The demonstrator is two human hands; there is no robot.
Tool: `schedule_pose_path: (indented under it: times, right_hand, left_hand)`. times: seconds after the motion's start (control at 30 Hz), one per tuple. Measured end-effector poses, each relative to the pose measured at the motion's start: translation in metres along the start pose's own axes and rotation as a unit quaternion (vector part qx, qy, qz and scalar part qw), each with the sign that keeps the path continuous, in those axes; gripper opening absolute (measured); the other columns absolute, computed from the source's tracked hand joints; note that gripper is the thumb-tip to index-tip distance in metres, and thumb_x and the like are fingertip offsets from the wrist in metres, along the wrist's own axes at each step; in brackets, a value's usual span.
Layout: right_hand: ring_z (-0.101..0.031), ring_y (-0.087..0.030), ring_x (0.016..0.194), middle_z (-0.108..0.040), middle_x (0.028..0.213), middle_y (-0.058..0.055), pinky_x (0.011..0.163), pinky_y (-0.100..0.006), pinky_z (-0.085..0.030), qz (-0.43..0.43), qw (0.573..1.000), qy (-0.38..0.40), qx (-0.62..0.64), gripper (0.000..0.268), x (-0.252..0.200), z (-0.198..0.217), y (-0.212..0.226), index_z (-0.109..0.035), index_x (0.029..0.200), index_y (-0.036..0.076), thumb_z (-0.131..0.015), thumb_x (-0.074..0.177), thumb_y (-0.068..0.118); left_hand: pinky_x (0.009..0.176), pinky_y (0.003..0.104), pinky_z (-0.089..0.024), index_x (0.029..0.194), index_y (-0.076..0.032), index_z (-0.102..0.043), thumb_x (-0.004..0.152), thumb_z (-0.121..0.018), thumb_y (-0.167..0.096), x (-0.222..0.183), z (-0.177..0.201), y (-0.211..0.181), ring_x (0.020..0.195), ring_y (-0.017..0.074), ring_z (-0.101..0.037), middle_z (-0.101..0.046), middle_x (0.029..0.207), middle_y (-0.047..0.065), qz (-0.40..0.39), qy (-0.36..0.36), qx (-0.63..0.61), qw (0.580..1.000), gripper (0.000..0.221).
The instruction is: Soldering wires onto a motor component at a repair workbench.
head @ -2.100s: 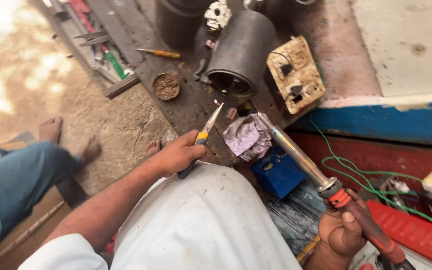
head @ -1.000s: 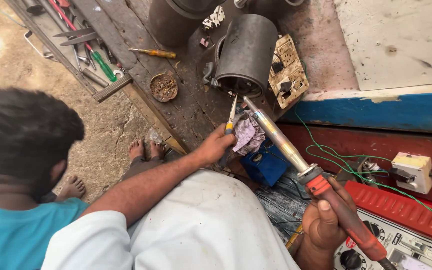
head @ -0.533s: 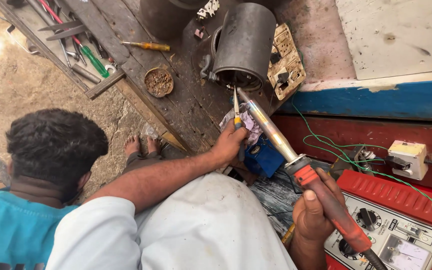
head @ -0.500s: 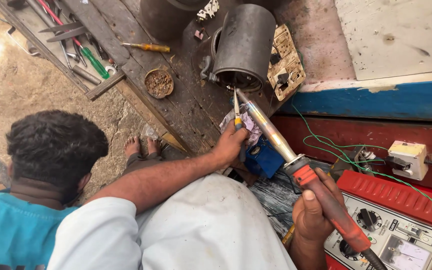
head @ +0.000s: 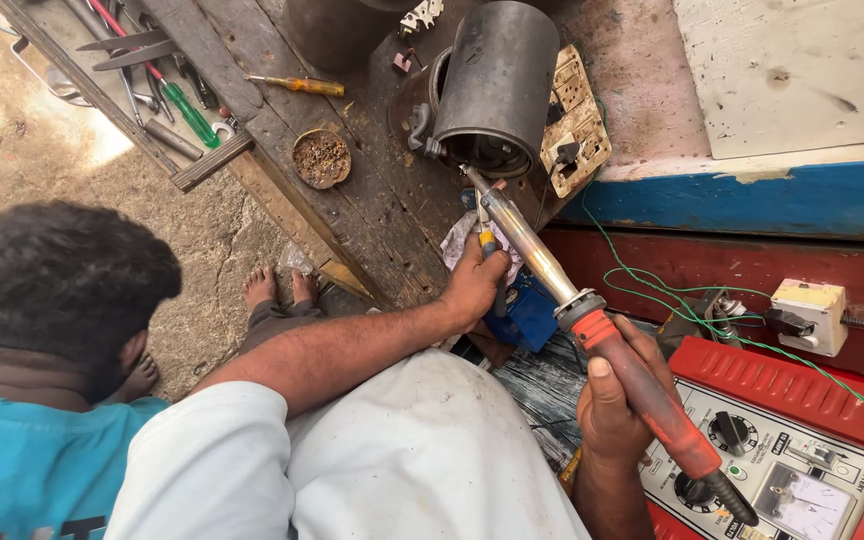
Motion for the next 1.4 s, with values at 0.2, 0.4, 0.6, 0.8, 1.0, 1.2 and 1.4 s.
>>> schedule_pose_path:
  times: [0.2,0.4,0.6,0.8,1.0,1.2,1.4]
  right_hand:
    - [-0.067,-0.02,0.115,-0.066,0.12,-0.015,0.108,-0.034,-0.055,-0.003,1.0,-0.001,-0.003,0.046,0.0,-0.005,0.005,-0.059,0.132,-0.011,-0.074,0.095,0.012]
    - [-0.065,-0.016,0.103,-0.066,0.113,-0.015,0.1,-0.03,-0.054,-0.014,1.0,-0.007,-0.025,0.047,-0.001,0.003,0.0,-0.061,0.132,-0.012,-0.075,0.094,0.014]
    - [-0.067,-0.02,0.11,-0.067,0.121,-0.017,0.105,-0.03,-0.054,0.03,0.999,-0.031,-0.01,0.051,-0.003,0.012,0.02,-0.059,0.134,-0.014,-0.075,0.093,0.012]
    - [-0.07,-0.029,0.11,-0.068,0.119,-0.024,0.107,-0.042,-0.055,-0.007,0.997,-0.069,0.036,0.055,-0.023,0.052,0.023,-0.055,0.136,-0.017,-0.074,0.091,0.01]
    - [-0.07,-0.028,0.113,-0.068,0.12,-0.024,0.114,-0.039,-0.053,-0.009,0.995,-0.081,0.052,0.051,-0.037,0.058,0.019,-0.058,0.131,-0.018,-0.074,0.094,0.012]
    - [-0.066,-0.024,0.114,-0.066,0.124,-0.019,0.11,-0.036,-0.051,0.034,0.996,-0.083,-0.013,0.048,-0.039,0.034,0.006,-0.061,0.13,-0.012,-0.076,0.093,0.016]
    - [-0.062,-0.023,0.114,-0.065,0.121,-0.016,0.106,-0.036,-0.048,-0.012,0.984,-0.048,-0.173,0.044,-0.023,-0.009,0.026,-0.065,0.126,-0.008,-0.073,0.091,0.016]
  left_hand:
    - [0.073,0.031,-0.054,0.141,-0.004,-0.032,0.094,-0.053,-0.019,0.004,0.004,0.011,0.082,0.0122,-0.054,-0.051,0.094,0.005,0.01,-0.005,0.002,1.0,0.053]
    - [0.076,0.031,-0.053,0.131,-0.007,-0.04,0.092,-0.054,-0.019,0.005,0.001,0.013,0.085,0.0109,-0.053,-0.053,0.095,0.002,0.014,-0.002,-0.016,1.0,0.043]
    - [0.071,0.033,-0.049,0.107,-0.011,-0.047,0.092,-0.058,-0.018,0.005,0.002,0.019,0.08,0.0138,-0.052,-0.054,0.09,0.004,0.007,-0.003,-0.072,0.997,0.02]
    - [0.085,0.035,-0.057,0.117,-0.01,-0.047,0.095,-0.052,-0.02,0.007,0.028,0.02,0.091,0.0169,-0.064,-0.065,0.104,0.01,0.017,0.09,-0.06,0.994,0.024]
    - [0.075,0.039,-0.061,0.124,-0.007,-0.045,0.093,-0.048,-0.026,0.001,0.034,-0.011,0.085,0.0196,-0.069,-0.067,0.102,0.01,-0.007,0.033,0.157,0.987,0.036]
    - [0.069,0.043,-0.063,0.119,0.0,-0.044,0.089,-0.05,-0.028,-0.006,0.02,-0.026,0.079,0.0272,-0.071,-0.063,0.099,0.015,0.035,-0.034,0.183,0.982,0.041]
    - [0.08,0.05,-0.06,0.119,0.006,-0.043,0.086,-0.048,-0.034,-0.009,0.015,-0.035,0.089,0.0378,-0.071,-0.063,0.103,0.024,0.05,-0.043,0.244,0.968,0.052]
Point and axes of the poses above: each hand's wrist, its own x-axis towards the middle knuckle, its own z-axis out of the back of the hand, y = z × x, the point moved 5 cm from there along x, towards the middle knuckle
